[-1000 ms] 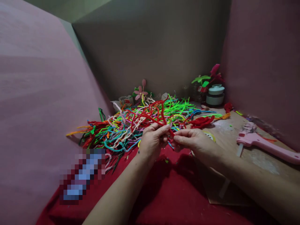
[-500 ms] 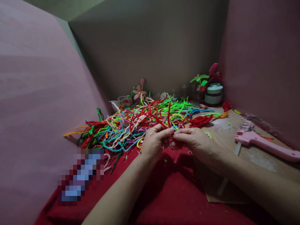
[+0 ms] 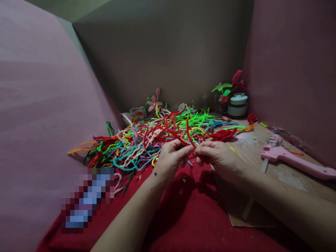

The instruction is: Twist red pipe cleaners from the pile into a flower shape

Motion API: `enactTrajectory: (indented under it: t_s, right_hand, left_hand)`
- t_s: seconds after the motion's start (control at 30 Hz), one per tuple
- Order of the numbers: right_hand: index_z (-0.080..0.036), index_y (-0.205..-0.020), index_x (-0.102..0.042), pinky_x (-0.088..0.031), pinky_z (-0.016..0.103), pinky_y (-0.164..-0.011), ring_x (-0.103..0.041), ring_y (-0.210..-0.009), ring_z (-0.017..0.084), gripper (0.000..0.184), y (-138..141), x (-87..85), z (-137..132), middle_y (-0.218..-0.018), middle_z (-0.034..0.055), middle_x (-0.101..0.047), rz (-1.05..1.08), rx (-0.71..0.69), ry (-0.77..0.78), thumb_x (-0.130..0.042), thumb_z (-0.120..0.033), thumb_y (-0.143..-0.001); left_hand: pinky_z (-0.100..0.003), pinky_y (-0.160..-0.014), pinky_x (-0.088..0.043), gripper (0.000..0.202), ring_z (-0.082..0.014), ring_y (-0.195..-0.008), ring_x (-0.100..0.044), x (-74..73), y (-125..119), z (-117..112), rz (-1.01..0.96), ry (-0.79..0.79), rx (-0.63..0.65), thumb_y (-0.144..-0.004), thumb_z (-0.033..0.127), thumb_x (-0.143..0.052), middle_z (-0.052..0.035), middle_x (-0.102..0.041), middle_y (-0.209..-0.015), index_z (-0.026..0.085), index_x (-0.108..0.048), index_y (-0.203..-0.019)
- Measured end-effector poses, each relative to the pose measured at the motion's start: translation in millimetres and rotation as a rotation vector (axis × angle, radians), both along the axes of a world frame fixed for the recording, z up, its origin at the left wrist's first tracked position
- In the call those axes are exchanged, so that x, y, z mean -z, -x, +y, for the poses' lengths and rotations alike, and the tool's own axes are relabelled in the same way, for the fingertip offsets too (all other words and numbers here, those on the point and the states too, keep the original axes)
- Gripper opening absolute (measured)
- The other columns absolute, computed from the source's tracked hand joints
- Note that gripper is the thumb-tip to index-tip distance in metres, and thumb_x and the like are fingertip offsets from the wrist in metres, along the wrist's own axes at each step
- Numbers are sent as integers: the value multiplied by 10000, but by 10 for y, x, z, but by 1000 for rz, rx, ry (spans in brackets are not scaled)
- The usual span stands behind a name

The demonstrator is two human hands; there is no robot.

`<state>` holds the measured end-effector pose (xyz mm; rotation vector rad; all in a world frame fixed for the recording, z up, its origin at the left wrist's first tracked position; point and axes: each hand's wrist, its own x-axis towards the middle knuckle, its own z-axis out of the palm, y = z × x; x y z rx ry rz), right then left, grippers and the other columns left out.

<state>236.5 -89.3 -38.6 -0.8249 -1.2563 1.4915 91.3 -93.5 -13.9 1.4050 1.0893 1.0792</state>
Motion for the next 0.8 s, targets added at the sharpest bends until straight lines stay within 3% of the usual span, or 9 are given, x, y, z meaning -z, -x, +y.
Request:
enactTrajectory:
  t_s: [0.1, 0.23, 0.33, 0.47, 0.6, 0.8]
  right_hand:
    - [-138, -554, -598, -353, 239, -520, -469, -484, 91, 138, -11, -17, 6, -492, 2, -552, 6, -5, 16, -550, -188, -673]
    - [-140, -524, -583, -358, 239, -503, -465, -462, 89, 128, -38, -62, 0, -481, -1, -543, 7, -5, 32, -555, -174, -644]
    - [-142, -507, -572, -349, 240, -493, -456, -449, 90, 140, -63, -77, 0, -453, -3, -529, 13, -47, 35, -543, -161, -642]
    - [-139, -518, -574, -342, 238, -488, -455, -449, 86, 126, -73, -80, 5, -460, -5, -535, 44, -98, 45, -558, -162, -641]
    - [-148, -510, -564, -347, 246, -496, -451, -443, 90, 130, -59, -91, 1, -449, -6, -529, 50, -127, 43, -567, -184, -634]
    - [-157, -460, -531, -341, 255, -512, -434, -446, 94, 164, -63, -123, -7, -431, -7, -506, -38, -102, -12, -544, -168, -623]
  left_hand:
    - [-194, -461, -330, 137, -65, -482, -431, 21, 40, 39, 106, -176, -4, -731, 276, -617, 16, -526, -587, 139, -609, -738]
    - [-221, -638, -410, 116, -109, -715, -514, 59, 89, 94, 344, -711, -95, -789, 225, -564, -22, -541, -773, 186, -668, -822]
    - [-232, -660, -413, 144, -116, -749, -511, 44, 128, 110, 512, -925, -65, -804, 218, -549, -32, -523, -801, 210, -687, -844]
    - [-267, -749, -416, 144, -148, -853, -521, -5, 167, 111, 634, -979, -47, -801, 243, -553, -51, -565, -883, 232, -684, -858]
    - [-299, -832, -399, 163, -164, -920, -538, -25, 174, 108, 643, -935, 76, -827, 241, -508, -67, -616, -979, 229, -663, -879]
    - [-298, -794, -380, 154, -171, -842, -523, -77, 184, 89, 663, -870, 156, -828, 239, -498, -72, -644, -883, 204, -648, -833]
